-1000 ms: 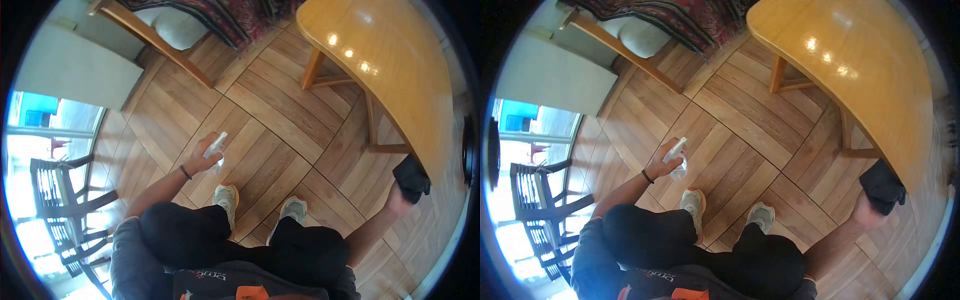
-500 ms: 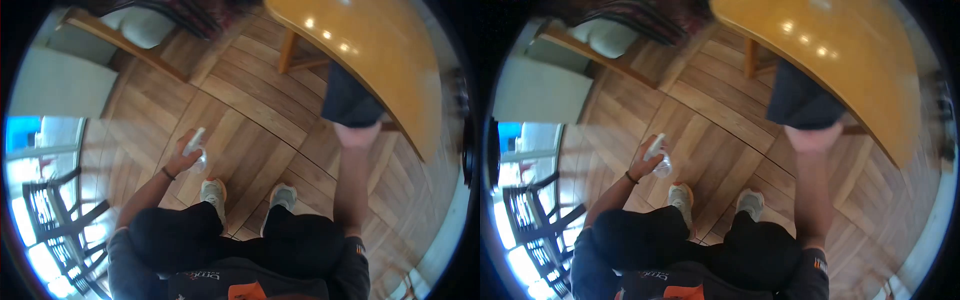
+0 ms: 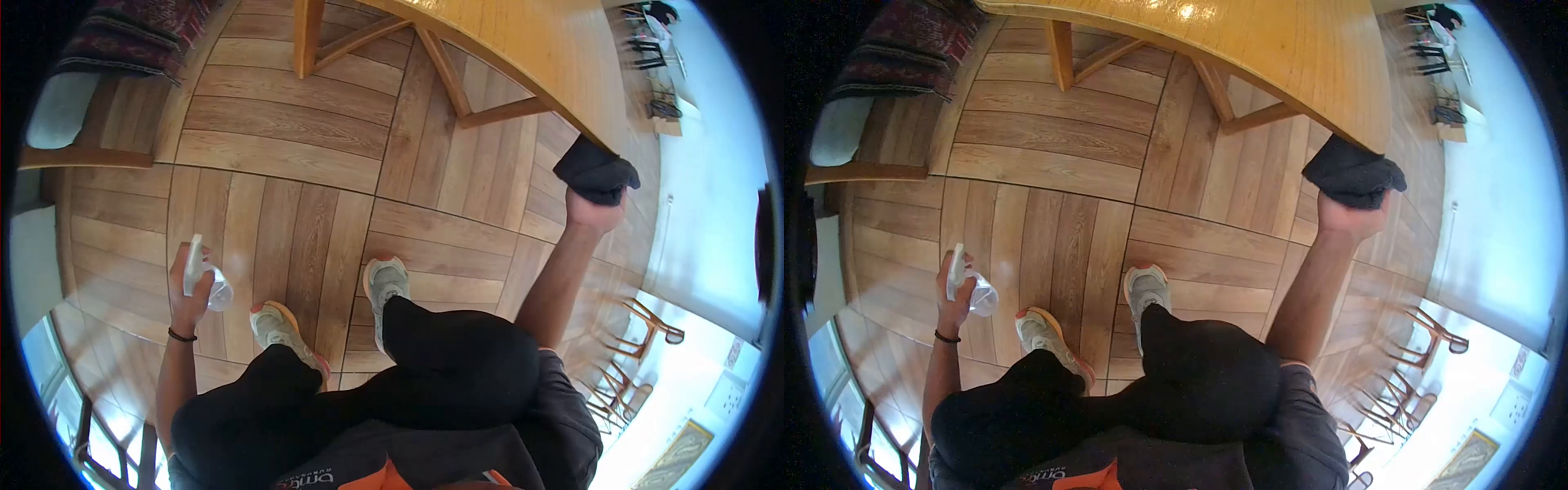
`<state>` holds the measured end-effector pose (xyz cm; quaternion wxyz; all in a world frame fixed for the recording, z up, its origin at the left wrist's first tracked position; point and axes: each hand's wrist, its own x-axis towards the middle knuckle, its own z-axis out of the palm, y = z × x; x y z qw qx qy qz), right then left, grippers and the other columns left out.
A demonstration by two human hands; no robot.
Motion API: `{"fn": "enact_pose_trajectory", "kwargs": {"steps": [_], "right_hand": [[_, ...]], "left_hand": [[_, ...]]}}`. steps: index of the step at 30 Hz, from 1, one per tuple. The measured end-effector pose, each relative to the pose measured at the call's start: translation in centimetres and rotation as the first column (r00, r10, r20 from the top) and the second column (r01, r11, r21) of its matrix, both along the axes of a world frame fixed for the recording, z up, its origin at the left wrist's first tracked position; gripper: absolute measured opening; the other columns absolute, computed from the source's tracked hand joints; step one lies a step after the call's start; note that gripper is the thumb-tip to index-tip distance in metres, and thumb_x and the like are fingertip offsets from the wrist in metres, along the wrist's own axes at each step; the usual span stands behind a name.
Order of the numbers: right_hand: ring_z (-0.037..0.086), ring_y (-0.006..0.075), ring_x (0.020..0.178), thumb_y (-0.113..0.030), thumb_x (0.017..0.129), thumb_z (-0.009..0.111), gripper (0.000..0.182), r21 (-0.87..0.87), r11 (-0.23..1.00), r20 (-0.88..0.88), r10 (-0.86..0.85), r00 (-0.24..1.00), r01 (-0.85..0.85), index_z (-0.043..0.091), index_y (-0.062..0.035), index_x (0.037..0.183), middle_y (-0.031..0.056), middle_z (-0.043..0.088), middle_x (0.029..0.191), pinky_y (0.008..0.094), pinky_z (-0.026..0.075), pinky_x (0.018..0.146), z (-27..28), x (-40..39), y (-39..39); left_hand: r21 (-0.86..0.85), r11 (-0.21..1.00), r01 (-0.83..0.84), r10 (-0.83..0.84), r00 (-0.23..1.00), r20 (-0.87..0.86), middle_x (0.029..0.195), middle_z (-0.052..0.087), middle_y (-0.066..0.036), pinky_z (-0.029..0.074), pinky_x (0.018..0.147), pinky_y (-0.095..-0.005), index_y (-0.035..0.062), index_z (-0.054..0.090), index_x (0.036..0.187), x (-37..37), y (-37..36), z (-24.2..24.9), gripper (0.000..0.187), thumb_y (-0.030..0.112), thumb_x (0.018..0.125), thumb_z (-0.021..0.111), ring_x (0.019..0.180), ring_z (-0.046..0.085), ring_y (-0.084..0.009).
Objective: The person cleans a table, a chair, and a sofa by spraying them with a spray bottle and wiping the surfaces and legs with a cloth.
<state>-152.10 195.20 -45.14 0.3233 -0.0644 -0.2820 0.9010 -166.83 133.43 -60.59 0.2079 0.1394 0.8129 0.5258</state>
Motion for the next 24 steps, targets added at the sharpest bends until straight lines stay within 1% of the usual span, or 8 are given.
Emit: {"fn": "enact_pose_trajectory", "kwargs": {"steps": [5, 9, 11, 13, 14, 17, 21, 24], "right_hand": [[0.058, 0.0309, 0.124, -0.029, 0.101, 0.039, 0.043, 0.05, 0.997, 0.185, 0.05, 0.982, -0.061, 0.061, -0.0033, 0.128, 0.014, 0.062, 0.133, 0.0484, 0.04, 0.112, 4.4, 4.2, -2.2], [0.051, 0.0319, 0.133, -0.036, 0.102, 0.039, 0.048, 0.181, 0.982, 0.104, -0.078, 0.992, 0.058, 0.058, -0.0051, 0.134, 0.0137, 0.056, 0.142, 0.0514, 0.033, 0.116, 7.2, 9.0, -2.6], [0.048, 0.0322, 0.136, -0.039, 0.101, 0.041, 0.05, 0.197, 0.976, 0.003, -0.091, 0.996, 0.088, 0.056, -0.0081, 0.137, 0.0119, 0.054, 0.145, 0.0533, 0.029, 0.118, 5.8, 11.4, -2.2], [0.048, 0.0324, 0.136, -0.04, 0.101, 0.041, 0.05, 0.161, 0.965, -0.033, -0.204, 0.978, 0.207, 0.055, -0.0092, 0.139, 0.0113, 0.053, 0.145, 0.054, 0.029, 0.118, 3.4, 12.6, -2.9], [0.048, 0.0326, 0.135, -0.041, 0.102, 0.041, 0.051, 0.085, 0.981, 0.053, -0.181, 0.982, 0.176, 0.056, -0.0079, 0.138, 0.0115, 0.054, 0.145, 0.053, 0.031, 0.117, 3.8, 12.4, -4.0], [0.049, 0.0334, 0.135, -0.042, 0.103, 0.04, 0.051, -0.095, 0.981, 0.013, -0.169, 0.985, 0.17, 0.057, -0.0093, 0.138, 0.0106, 0.054, 0.144, 0.0505, 0.034, 0.116, -1.0, 15.8, -2.5], [0.051, 0.0325, 0.133, -0.039, 0.105, 0.038, 0.049, -0.263, 0.949, 0.029, -0.174, 0.984, 0.175, 0.057, -0.0069, 0.137, 0.0125, 0.056, 0.143, 0.0503, 0.036, 0.115, -4.5, 17.9, 0.2], [0.052, 0.0342, 0.132, -0.04, 0.104, 0.039, 0.05, -0.371, 0.912, 0.0, -0.189, 0.982, 0.175, 0.057, -0.0069, 0.136, 0.013, 0.056, 0.143, 0.0506, 0.036, 0.115, -7.3, 19.2, 3.1]], "left_hand": [[0.176, 0.911, 0.373, -0.332, 0.916, -0.226, 0.096, 0.056, -0.012, 0.047, 0.079, -0.0359, -0.0003, 0.058, 0.113, -3.5, 9.0, 1.7, 0.04, 0.007, 0.074, 0.063, 0.087, 0.057, -0.0275], [0.114, 0.738, 0.665, -0.589, 0.718, -0.371, 0.096, 0.056, -0.014, 0.048, 0.079, -0.0394, 0.0009, 0.058, 0.114, -5.3, 17.8, 7.3, 0.039, 0.009, 0.076, 0.065, 0.086, 0.057, -0.0316], [0.039, 0.659, 0.751, -0.659, 0.601, -0.452, 0.098, 0.058, -0.014, 0.047, 0.081, -0.0391, 0.0024, 0.058, 0.115, -5.3, 22.3, 9.1, 0.039, 0.009, 0.077, 0.064, 0.089, 0.058, -0.0316], [0.024, 0.65, 0.76, -0.664, 0.583, -0.468, 0.096, 0.058, -0.014, 0.048, 0.079, -0.0382, 0.0024, 0.058, 0.112, -3.7, 26.5, 9.7, 0.037, 0.008, 0.076, 0.064, 0.086, 0.058, -0.0313], [0.015, 0.65, 0.759, -0.666, 0.58, -0.469, 0.094, 0.058, -0.014, 0.048, 0.077, -0.0377, 0.0025, 0.058, 0.111, -2.8, 28.4, 9.7, 0.036, 0.008, 0.076, 0.065, 0.085, 0.059, -0.0312], [-0.067, 0.695, 0.716, -0.665, 0.604, -0.439, 0.091, 0.057, -0.013, 0.048, 0.074, -0.0353, 0.0027, 0.058, 0.107, -0.2, 34.2, 9.8, 0.033, 0.007, 0.075, 0.064, 0.08, 0.058, -0.0297], [0.082, 0.798, 0.597, -0.482, 0.713, -0.509, 0.08, 0.052, -0.014, 0.045, 0.064, -0.038, 0.0014, 0.057, 0.092, 4.0, 41.9, 9.8, 0.024, 0.003, 0.068, 0.063, 0.071, 0.056, -0.0307], [0.193, 0.854, 0.482, -0.356, 0.814, -0.459, 0.077, 0.053, -0.011, 0.044, 0.059, -0.034, 0.0015, 0.058, 0.09, 6.4, 45.4, 9.3, 0.023, 0.003, 0.067, 0.062, 0.064, 0.055, -0.0252]]}}
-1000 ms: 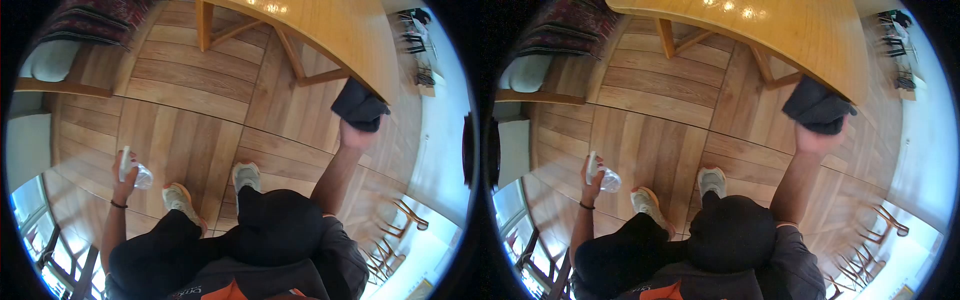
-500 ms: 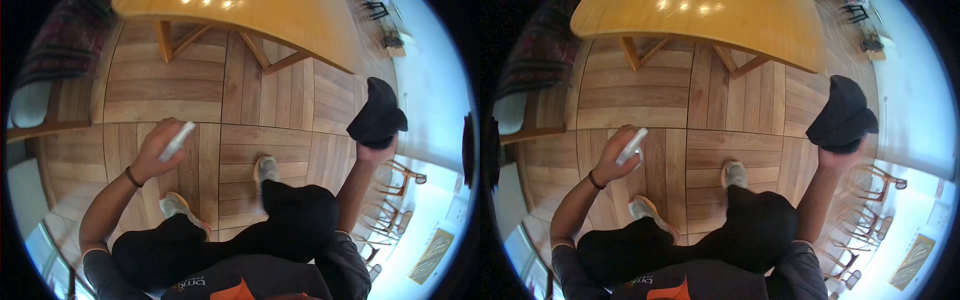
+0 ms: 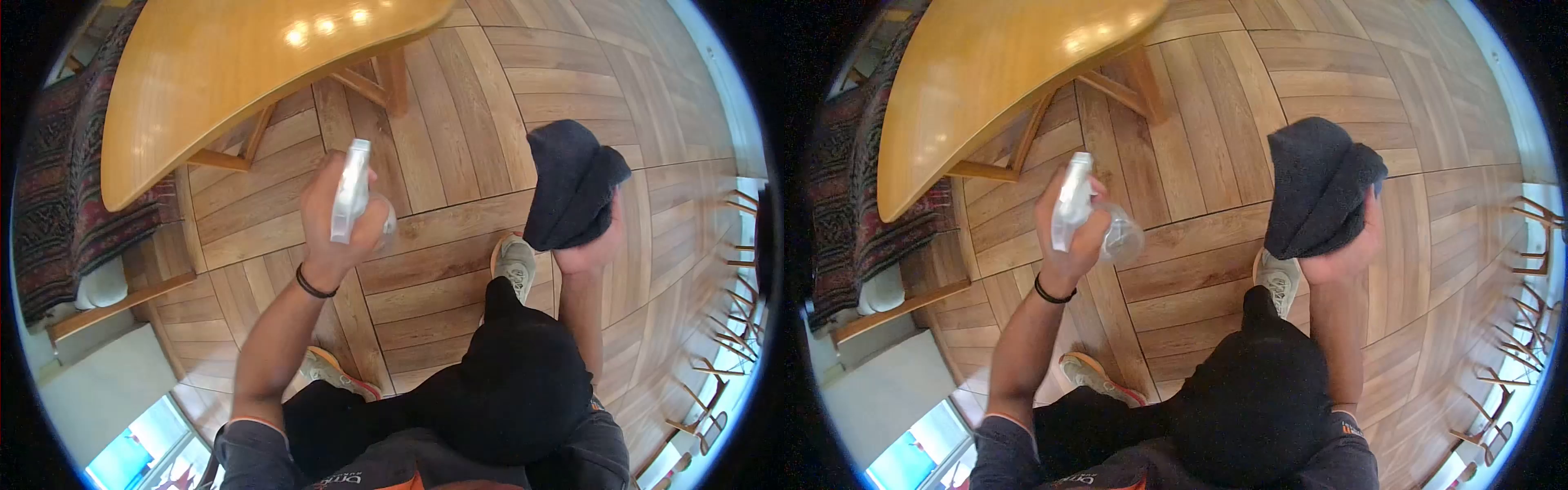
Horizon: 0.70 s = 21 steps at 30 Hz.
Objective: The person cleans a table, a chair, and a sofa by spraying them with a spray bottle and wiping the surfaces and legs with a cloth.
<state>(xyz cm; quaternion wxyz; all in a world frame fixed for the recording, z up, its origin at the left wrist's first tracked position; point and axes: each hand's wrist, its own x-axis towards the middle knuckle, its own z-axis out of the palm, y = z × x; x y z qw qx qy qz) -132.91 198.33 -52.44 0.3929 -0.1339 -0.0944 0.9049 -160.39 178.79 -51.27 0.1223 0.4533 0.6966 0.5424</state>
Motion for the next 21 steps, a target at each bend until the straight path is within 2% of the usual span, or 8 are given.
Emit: {"fn": "enact_pose_trajectory", "kwargs": {"steps": [4, 6, 7, 10, 13, 16, 19, 21], "right_hand": [[0.053, 0.035, 0.13, -0.042, 0.103, 0.042, 0.051, -0.119, 0.992, -0.092, 0.037, 0.995, -0.048, 0.058, -0.0066, 0.136, 0.0134, 0.057, 0.141, 0.0508, 0.037, 0.114, -2.8, -0.6, 4.1], [0.054, 0.0341, 0.128, -0.04, 0.103, 0.042, 0.049, -0.115, 0.989, -0.106, 0.077, 0.991, -0.089, 0.058, -0.006, 0.135, 0.0135, 0.058, 0.139, 0.0497, 0.039, 0.113, -3.0, -1.0, 5.0], [0.055, 0.0334, 0.128, -0.039, 0.103, 0.043, 0.048, -0.109, 0.988, -0.098, 0.1, 0.99, -0.111, 0.059, -0.0057, 0.134, 0.0135, 0.059, 0.139, 0.049, 0.04, 0.112, -3.3, -1.4, 5.5], [0.056, 0.0359, 0.124, -0.042, 0.101, 0.047, 0.05, -0.278, 0.956, 0.029, 0.104, 0.994, -0.092, 0.059, -0.0064, 0.134, 0.0141, 0.059, 0.137, 0.0524, 0.041, 0.11, -3.6, -2.7, 7.1], [0.057, 0.0362, 0.123, -0.042, 0.101, 0.048, 0.049, -0.318, 0.941, 0.074, 0.149, 0.986, -0.118, 0.059, -0.0065, 0.133, 0.0142, 0.06, 0.136, 0.0523, 0.041, 0.109, -4.3, -3.5, 8.1], [0.057, 0.0357, 0.123, -0.042, 0.1, 0.049, 0.049, -0.374, 0.917, 0.08, 0.181, 0.98, -0.139, 0.059, -0.0068, 0.133, 0.0138, 0.06, 0.136, 0.0521, 0.041, 0.109, -6.1, -3.8, 9.5], [0.057, 0.0352, 0.123, -0.042, 0.101, 0.049, 0.049, -0.438, 0.899, 0.241, 0.15, 0.959, -0.031, 0.06, -0.0073, 0.133, 0.0136, 0.06, 0.136, 0.0521, 0.041, 0.109, -6.5, -5.0, 10.7], [0.056, 0.0341, 0.125, -0.04, 0.102, 0.047, 0.048, -0.402, 0.905, 0.077, 0.183, 0.98, -0.137, 0.059, -0.0065, 0.134, 0.0139, 0.059, 0.138, 0.0503, 0.041, 0.11, -7.6, -4.7, 11.3]], "left_hand": [[-0.101, 0.973, -0.209, 0.216, 0.974, 0.064, 0.074, 0.056, -0.008, 0.044, 0.059, -0.0306, 0.0021, 0.061, 0.089, 2.0, 4.1, -1.0, 0.022, 0.003, 0.067, 0.063, 0.061, 0.055, -0.0194], [-0.096, 0.952, -0.291, 0.29, 0.957, -0.03, 0.073, 0.056, -0.007, 0.045, 0.059, -0.0304, 0.0026, 0.061, 0.087, 3.0, 5.0, -0.4, 0.021, 0.002, 0.067, 0.062, 0.062, 0.056, -0.0188], [-0.096, 0.938, -0.333, 0.327, 0.942, -0.072, 0.073, 0.057, -0.007, 0.045, 0.059, -0.0303, 0.0028, 0.061, 0.087, 3.2, 5.6, -0.5, 0.02, 0.002, 0.067, 0.062, 0.062, 0.056, -0.0185], [-0.046, 0.939, -0.341, 0.332, 0.933, -0.139, 0.072, 0.057, -0.008, 0.046, 0.058, -0.0311, 0.003, 0.061, 0.086, 2.7, 6.6, -2.1, 0.019, 0.002, 0.067, 0.063, 0.061, 0.056, -0.0189], [-0.183, 0.875, -0.447, 0.447, 0.893, -0.045, 0.072, 0.058, -0.008, 0.047, 0.058, -0.0323, 0.0032, 0.061, 0.084, 3.4, 7.1, -4.2, 0.017, 0.003, 0.068, 0.064, 0.061, 0.057, -0.0189], [-0.308, 0.863, -0.401, 0.418, 0.908, -0.012, 0.072, 0.059, -0.008, 0.048, 0.059, -0.0335, 0.0036, 0.06, 0.083, 4.1, 7.2, -6.9, 0.014, 0.005, 0.069, 0.064, 0.061, 0.059, -0.0211], [-0.349, 0.857, -0.38, 0.374, 0.923, -0.085, 0.07, 0.058, -0.001, 0.046, 0.058, -0.0249, 0.0029, 0.062, 0.088, 4.8, 7.2, -9.7, 0.014, 0.005, 0.075, 0.067, 0.063, 0.055, -0.0079], [-0.435, 0.814, -0.386, 0.386, 0.918, -0.091, 0.069, 0.059, -0.004, 0.047, 0.059, -0.0262, 0.0026, 0.062, 0.088, 5.2, 7.4, -10.5, 0.013, 0.006, 0.075, 0.066, 0.062, 0.056, -0.0096]]}}
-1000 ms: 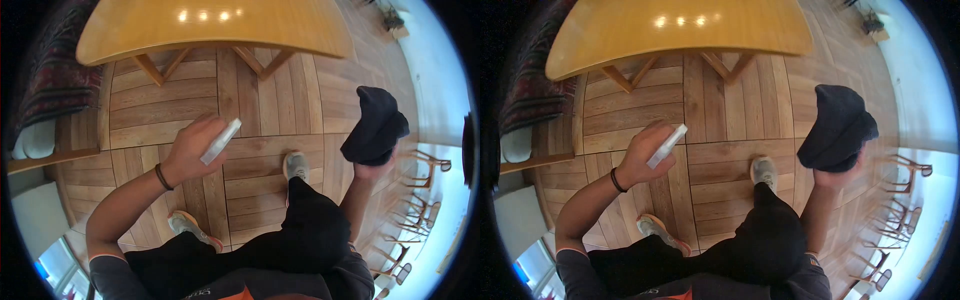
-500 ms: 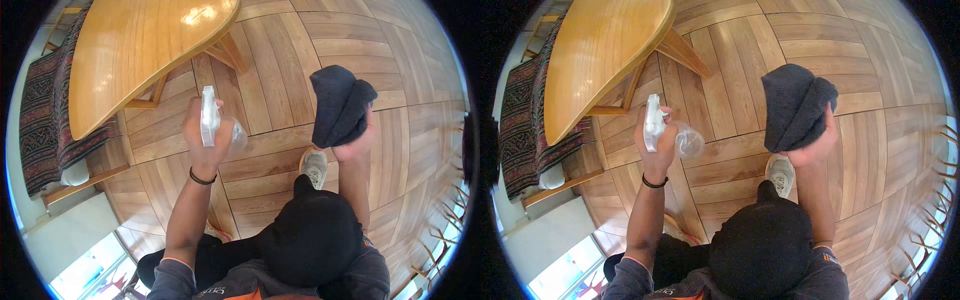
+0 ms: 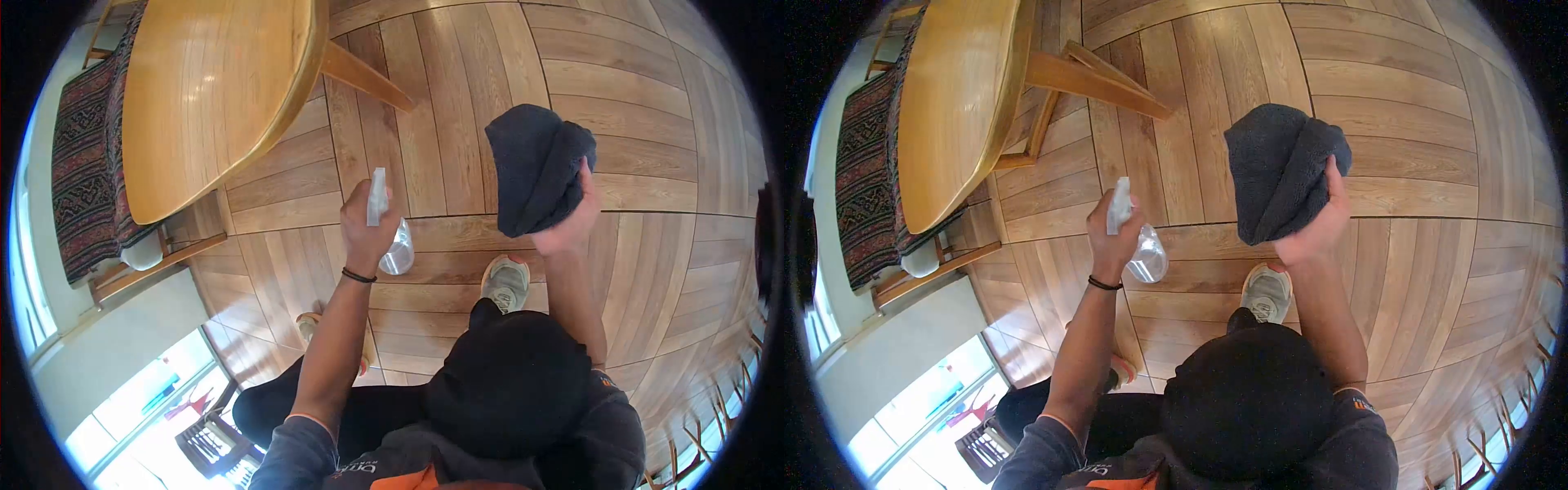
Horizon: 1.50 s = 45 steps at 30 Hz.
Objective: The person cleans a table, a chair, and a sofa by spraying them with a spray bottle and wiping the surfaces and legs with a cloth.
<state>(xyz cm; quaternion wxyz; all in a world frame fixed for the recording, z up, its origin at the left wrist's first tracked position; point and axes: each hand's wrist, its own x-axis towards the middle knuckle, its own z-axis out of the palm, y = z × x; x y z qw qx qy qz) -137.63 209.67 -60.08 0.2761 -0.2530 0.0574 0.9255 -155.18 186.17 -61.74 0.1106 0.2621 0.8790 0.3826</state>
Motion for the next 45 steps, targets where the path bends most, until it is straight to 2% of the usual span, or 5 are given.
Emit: {"fn": "enact_pose_trajectory", "kwargs": {"steps": [18, 21, 23, 27, 45], "right_hand": [[0.065, 0.0289, 0.112, -0.041, 0.102, 0.051, 0.044, 0.284, 0.95, 0.278, 0.046, 0.959, -0.128, 0.06, -0.0057, 0.126, 0.0105, 0.067, 0.122, 0.0415, 0.051, 0.099, -0.8, -8.7, -0.5], [0.063, 0.0283, 0.116, -0.036, 0.099, 0.058, 0.037, 0.81, 0.521, 0.344, -0.048, 0.938, -0.27, 0.062, -0.0075, 0.123, 0.0117, 0.065, 0.124, 0.0432, 0.049, 0.1, 0.8, -11.2, -2.6], [0.056, 0.0303, 0.123, -0.029, 0.089, 0.069, 0.037, 0.98, -0.146, 0.079, -0.333, 0.94, -0.134, 0.064, -0.0134, 0.122, 0.0147, 0.057, 0.134, 0.0505, 0.045, 0.102, 1.1, -14.6, -2.6], [0.048, 0.0374, 0.125, -0.025, 0.072, 0.076, 0.051, 0.625, -0.774, -0.345, -0.392, 0.853, -0.103, 0.067, -0.029, 0.122, 0.0131, 0.046, 0.139, 0.0573, 0.041, 0.104, 2.7, -22.6, -2.6], [0.051, 0.0171, 0.127, -0.023, 0.085, 0.058, 0.048, -0.407, -0.891, -0.09, -0.179, 0.98, -0.2, 0.061, -0.0241, 0.133, -0.003, 0.061, 0.122, 0.0406, 0.041, 0.107, -11.6, -20.3, 3.0]], "left_hand": [[0.323, 0.94, -0.11, 0.167, 0.974, -0.152, 0.083, 0.059, -0.01, 0.049, 0.067, -0.0296, -0.0001, 0.062, 0.09, -0.6, 4.0, 10.5, 0.026, 0.0, 0.065, 0.059, 0.073, 0.057, -0.0192], [0.292, 0.954, -0.07, 0.104, 0.989, -0.104, 0.088, 0.06, -0.011, 0.051, 0.073, -0.031, -0.0007, 0.061, 0.094, -0.7, 3.4, 10.3, 0.029, 0.0, 0.065, 0.06, 0.079, 0.06, -0.0208], [0.232, 0.972, -0.026, 0.048, 0.994, -0.093, 0.091, 0.062, -0.012, 0.052, 0.075, -0.0326, -0.0005, 0.06, 0.097, -0.5, 1.9, 9.5, 0.031, 0.0, 0.066, 0.06, 0.082, 0.062, -0.0221], [0.09, 0.983, 0.162, -0.156, 0.985, -0.07, 0.092, 0.062, -0.015, 0.052, 0.076, -0.0362, 0.0007, 0.061, 0.098, -0.4, -3.1, 9.4, 0.031, 0.004, 0.068, 0.062, 0.083, 0.063, -0.0269], [-0.094, 0.993, 0.076, -0.091, 0.983, -0.162, 0.091, 0.06, -0.018, 0.051, 0.069, -0.0386, 0.0005, 0.06, 0.095, -0.1, -21.0, 16.4, 0.032, 0.01, 0.064, 0.061, 0.078, 0.061, -0.0327]]}}
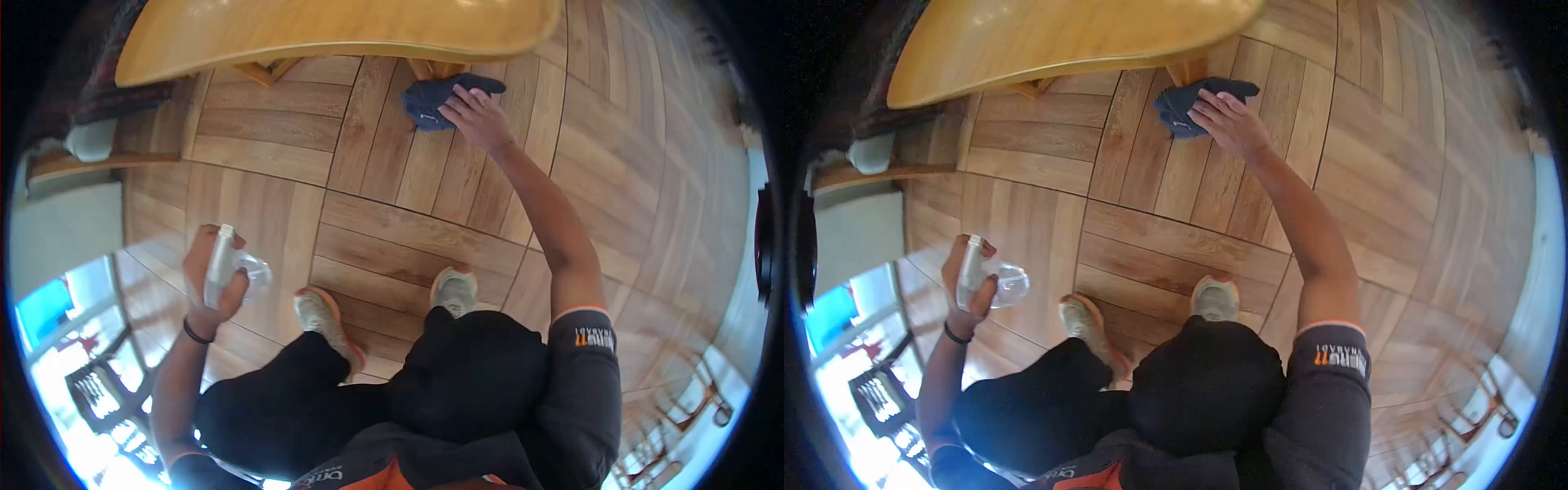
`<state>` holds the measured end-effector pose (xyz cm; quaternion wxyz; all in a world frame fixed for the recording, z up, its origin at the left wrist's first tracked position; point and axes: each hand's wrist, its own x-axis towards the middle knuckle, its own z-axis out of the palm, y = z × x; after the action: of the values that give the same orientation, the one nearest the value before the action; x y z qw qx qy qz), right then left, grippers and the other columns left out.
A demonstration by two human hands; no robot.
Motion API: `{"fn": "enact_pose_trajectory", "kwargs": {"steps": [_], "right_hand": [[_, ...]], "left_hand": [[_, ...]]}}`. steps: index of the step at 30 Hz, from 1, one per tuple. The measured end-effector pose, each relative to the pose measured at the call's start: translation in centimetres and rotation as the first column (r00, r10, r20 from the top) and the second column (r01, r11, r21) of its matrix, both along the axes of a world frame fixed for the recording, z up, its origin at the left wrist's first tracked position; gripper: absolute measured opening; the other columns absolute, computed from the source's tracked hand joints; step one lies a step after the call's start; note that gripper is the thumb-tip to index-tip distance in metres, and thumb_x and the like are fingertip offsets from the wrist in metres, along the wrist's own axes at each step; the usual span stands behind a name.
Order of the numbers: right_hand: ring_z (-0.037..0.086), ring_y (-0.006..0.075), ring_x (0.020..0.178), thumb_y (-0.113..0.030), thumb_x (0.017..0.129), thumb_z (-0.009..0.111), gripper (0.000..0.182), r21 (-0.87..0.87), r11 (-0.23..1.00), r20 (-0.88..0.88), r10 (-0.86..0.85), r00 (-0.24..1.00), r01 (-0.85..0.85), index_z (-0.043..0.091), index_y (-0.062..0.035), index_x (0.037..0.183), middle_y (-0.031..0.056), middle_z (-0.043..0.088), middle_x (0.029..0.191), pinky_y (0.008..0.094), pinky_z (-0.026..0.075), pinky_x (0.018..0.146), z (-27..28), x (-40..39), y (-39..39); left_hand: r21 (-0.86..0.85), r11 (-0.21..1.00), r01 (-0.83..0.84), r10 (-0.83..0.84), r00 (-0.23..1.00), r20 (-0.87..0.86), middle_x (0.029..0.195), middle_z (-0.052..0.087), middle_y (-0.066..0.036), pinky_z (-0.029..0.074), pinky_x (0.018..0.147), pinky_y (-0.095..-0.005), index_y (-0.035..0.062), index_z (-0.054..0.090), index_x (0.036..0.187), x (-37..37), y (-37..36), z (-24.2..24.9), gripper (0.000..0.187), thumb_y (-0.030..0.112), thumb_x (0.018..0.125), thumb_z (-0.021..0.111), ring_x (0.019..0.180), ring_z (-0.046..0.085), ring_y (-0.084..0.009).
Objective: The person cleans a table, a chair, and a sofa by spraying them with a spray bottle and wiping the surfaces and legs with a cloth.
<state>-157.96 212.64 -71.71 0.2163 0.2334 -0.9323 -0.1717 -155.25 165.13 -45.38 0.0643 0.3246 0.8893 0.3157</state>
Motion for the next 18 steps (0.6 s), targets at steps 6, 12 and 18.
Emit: {"fn": "enact_pose_trajectory", "kwargs": {"steps": [6, 12, 18], "right_hand": [[0.054, 0.0128, 0.119, -0.032, 0.083, 0.06, 0.042, 0.184, 0.97, -0.305, -0.095, 0.947, 0.157, 0.061, -0.0256, 0.125, -0.0069, 0.062, 0.12, 0.0401, 0.03, 0.112, 15.3, -3.4, -3.0], [0.048, 0.0289, 0.132, -0.04, 0.086, 0.056, 0.049, 0.529, 0.814, 0.019, -0.295, 0.955, 0.24, 0.058, -0.0099, 0.124, 0.0073, 0.058, 0.13, 0.048, 0.018, 0.117, 12.0, -5.4, -6.5], [0.035, 0.0373, 0.144, -0.03, 0.098, 0.041, 0.05, 0.75, 0.654, 0.209, -0.089, 0.974, -0.101, 0.049, -0.0023, 0.139, 0.0171, 0.047, 0.148, 0.0474, 0.012, 0.121, 0.1, -4.7, -5.7]], "left_hand": [[0.161, 0.976, -0.148, 0.129, 0.984, 0.119, 0.09, 0.059, -0.018, 0.05, 0.07, -0.0375, -0.0017, 0.06, 0.097, 0.0, -1.0, -3.1, 0.034, 0.008, 0.064, 0.059, 0.077, 0.06, -0.0323], [0.277, 0.952, -0.127, 0.053, 0.965, 0.258, 0.085, 0.06, -0.016, 0.05, 0.072, -0.04, -0.0001, 0.061, 0.093, 2.5, -1.9, -6.0, 0.031, 0.004, 0.062, 0.06, 0.077, 0.059, -0.0334], [0.188, 0.964, -0.185, 0.14, 0.963, 0.229, 0.086, 0.06, -0.017, 0.05, 0.071, -0.04, 0.0018, 0.061, 0.092, 4.4, -4.6, -5.2, 0.031, 0.004, 0.062, 0.061, 0.077, 0.061, -0.0357]]}}
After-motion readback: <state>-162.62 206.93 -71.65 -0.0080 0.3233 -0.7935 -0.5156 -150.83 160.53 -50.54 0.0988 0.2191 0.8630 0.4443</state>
